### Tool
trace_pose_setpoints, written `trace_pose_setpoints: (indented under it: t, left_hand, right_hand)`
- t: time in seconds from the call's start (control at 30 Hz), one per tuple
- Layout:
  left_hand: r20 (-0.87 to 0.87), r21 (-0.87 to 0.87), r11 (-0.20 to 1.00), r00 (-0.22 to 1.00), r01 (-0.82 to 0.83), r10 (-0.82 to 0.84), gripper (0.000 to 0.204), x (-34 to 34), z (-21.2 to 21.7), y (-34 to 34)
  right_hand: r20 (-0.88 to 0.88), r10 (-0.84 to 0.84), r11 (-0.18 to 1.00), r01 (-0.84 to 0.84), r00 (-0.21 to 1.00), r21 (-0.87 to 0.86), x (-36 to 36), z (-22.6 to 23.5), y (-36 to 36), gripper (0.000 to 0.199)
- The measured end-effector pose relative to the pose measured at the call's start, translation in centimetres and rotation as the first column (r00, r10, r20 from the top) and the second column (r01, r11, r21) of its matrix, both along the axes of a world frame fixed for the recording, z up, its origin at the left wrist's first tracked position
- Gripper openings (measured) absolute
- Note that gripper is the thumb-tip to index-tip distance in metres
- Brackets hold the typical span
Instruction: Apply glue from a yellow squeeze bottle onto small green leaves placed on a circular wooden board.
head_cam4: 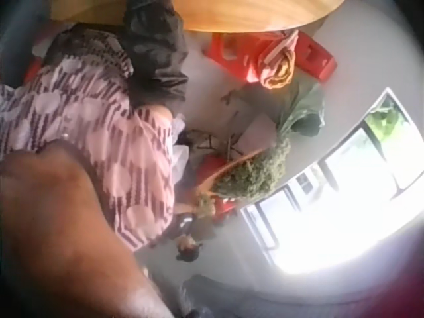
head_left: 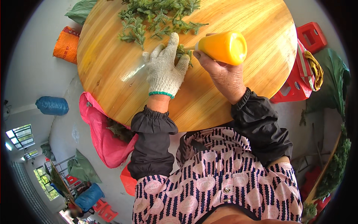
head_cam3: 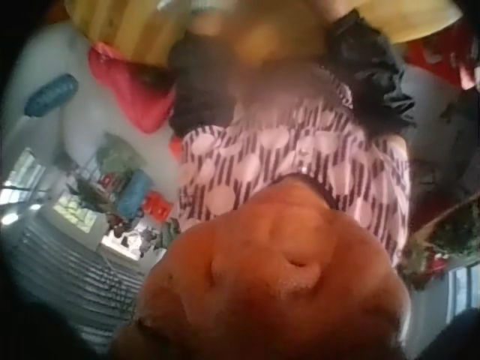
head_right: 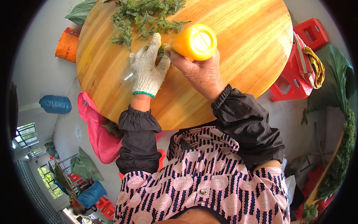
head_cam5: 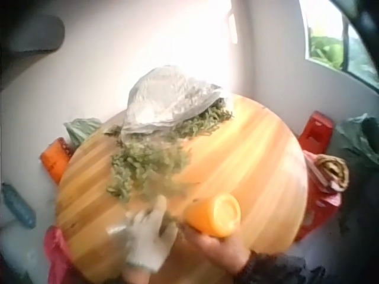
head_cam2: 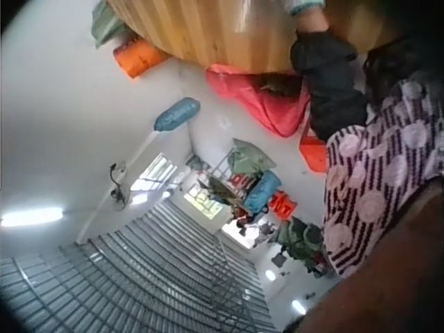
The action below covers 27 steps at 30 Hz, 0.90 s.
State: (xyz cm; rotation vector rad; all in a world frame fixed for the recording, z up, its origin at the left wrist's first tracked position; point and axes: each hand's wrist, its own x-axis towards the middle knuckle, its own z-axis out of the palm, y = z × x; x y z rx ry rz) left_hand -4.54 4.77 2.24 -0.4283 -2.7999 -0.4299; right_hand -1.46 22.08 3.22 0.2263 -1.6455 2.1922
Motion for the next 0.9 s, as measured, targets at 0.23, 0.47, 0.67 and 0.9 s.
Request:
trace_pose_setpoints:
  t: [0.23,0.47,0.67,0.9]
  left_hand:
    - [-0.184,-0.053,0.998,0.982,0.019,-0.028,0.071,-0.1,-0.9,-0.6]
    - [-0.140,-0.023,1.000,0.990,0.017,-0.020,0.068,-0.1,-0.8,-0.5]
    - [-0.058,-0.022,1.000,0.998,0.012,-0.013,0.059,-0.3,-0.7,-0.6]
    - [-0.111,-0.055,0.998,0.993,0.044,-0.049,0.053,-0.4,-1.4,-0.8]
  right_hand:
    - [-0.070,-0.056,0.969,0.071,0.996,0.236,0.4,0.0,0.2,0.021]
    - [-0.142,-0.002,0.913,0.060,0.990,0.403,1.4,-0.1,0.7,0.037]
    - [-0.037,-0.010,0.972,0.019,0.999,0.236,1.8,0.0,0.2,0.037]
    - [-0.076,-0.065,0.978,0.079,0.995,0.193,1.8,-0.5,0.1,0.044]
